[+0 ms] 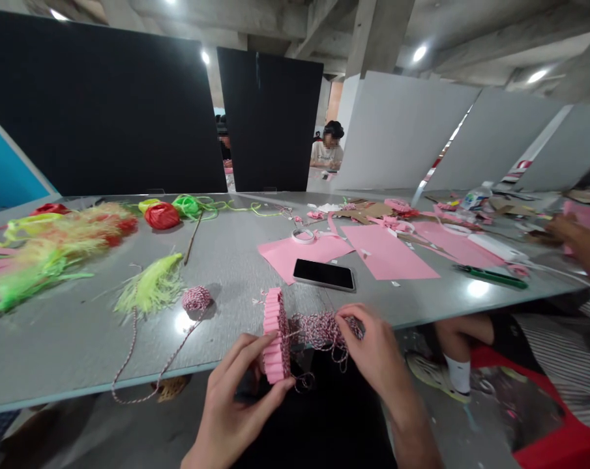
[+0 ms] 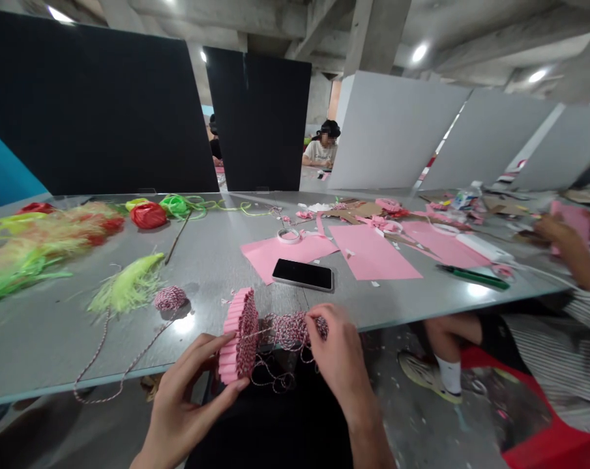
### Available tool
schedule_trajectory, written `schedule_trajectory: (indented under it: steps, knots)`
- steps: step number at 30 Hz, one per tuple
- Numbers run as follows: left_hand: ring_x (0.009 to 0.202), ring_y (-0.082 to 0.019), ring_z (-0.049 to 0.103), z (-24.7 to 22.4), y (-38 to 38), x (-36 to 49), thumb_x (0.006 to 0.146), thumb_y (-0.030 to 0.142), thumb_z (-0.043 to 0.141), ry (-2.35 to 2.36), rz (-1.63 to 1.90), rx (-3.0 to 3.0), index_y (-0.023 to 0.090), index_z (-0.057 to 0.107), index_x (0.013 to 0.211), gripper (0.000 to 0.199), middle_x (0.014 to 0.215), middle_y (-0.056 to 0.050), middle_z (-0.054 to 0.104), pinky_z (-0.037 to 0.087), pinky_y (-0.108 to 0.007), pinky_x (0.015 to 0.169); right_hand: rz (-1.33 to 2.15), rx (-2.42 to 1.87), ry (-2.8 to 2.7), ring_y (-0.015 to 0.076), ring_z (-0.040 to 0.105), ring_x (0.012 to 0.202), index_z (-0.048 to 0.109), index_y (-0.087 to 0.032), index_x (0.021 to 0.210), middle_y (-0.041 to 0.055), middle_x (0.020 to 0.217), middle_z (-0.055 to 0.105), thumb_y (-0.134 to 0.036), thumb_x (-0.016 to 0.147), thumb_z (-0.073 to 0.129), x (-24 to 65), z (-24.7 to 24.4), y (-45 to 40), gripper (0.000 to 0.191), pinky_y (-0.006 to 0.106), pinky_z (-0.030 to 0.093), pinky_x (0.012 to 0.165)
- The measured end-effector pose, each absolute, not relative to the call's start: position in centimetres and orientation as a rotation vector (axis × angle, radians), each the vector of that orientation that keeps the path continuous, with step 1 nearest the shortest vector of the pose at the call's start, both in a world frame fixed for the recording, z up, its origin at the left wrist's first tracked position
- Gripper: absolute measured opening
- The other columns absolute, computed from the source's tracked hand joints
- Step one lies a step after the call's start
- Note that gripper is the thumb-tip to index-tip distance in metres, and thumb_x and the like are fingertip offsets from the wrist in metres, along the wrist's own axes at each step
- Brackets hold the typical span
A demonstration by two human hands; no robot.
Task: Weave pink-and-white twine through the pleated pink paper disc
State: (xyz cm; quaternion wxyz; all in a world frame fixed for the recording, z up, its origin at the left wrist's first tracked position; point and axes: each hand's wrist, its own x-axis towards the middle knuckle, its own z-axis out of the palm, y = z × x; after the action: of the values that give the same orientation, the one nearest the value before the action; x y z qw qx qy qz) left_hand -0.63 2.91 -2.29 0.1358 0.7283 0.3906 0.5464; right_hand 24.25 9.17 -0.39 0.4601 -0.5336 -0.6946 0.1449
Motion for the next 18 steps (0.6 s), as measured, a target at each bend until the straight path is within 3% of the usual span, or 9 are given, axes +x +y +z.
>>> schedule_trajectory:
  steps: [4,8,15,18]
  knots:
    - [0.081,-0.015,0.065,-2.2,2.9,-0.2,0.096,0.022,0.080,1.113,1.570,2.118,0.024,0.062,0.143,0.050,0.101,-0.002,0.066,0.056,-0.025,0.068,0.542,-1.168,-1.792,0.0260,0.073,0.113,0.076,-0.025,0.109,0.0062,0.117,0.078,-0.032,0.099,0.071,23.1,1.0,8.4,0.013,0.039,0.055,0.103]
    - [0.086,-0.015,0.067,-2.3,3.1,-0.1,0.097,0.021,0.079,1.102,1.551,2.137,0.024,0.062,0.144,0.051,0.106,-0.003,0.066,0.057,-0.025,0.072,0.689,-0.926,-1.928,0.0204,0.074,0.105,0.076,-0.025,0.096,0.0031,0.106,0.079,-0.018,0.100,0.066,20.0,1.6,7.3,0.013,0.032,0.056,0.099]
    - [0.083,-0.016,0.064,-2.5,3.0,-0.7,0.097,0.021,0.079,1.133,1.572,2.109,0.024,0.062,0.144,0.050,0.102,-0.003,0.065,0.056,-0.026,0.069,0.427,-1.402,-1.701,0.0314,0.077,0.102,0.078,-0.022,0.092,0.0102,0.106,0.082,-0.032,0.098,0.066,25.7,-0.8,9.3,0.016,0.047,0.057,0.098]
    - [0.082,-0.015,0.064,-2.3,2.9,-0.4,0.097,0.020,0.079,1.129,1.568,2.112,0.024,0.061,0.144,0.051,0.102,-0.003,0.065,0.056,-0.026,0.069,0.502,-1.291,-1.761,0.0299,0.075,0.112,0.079,-0.024,0.105,0.0089,0.117,0.081,-0.032,0.096,0.073,24.7,0.3,8.7,0.015,0.046,0.056,0.104]
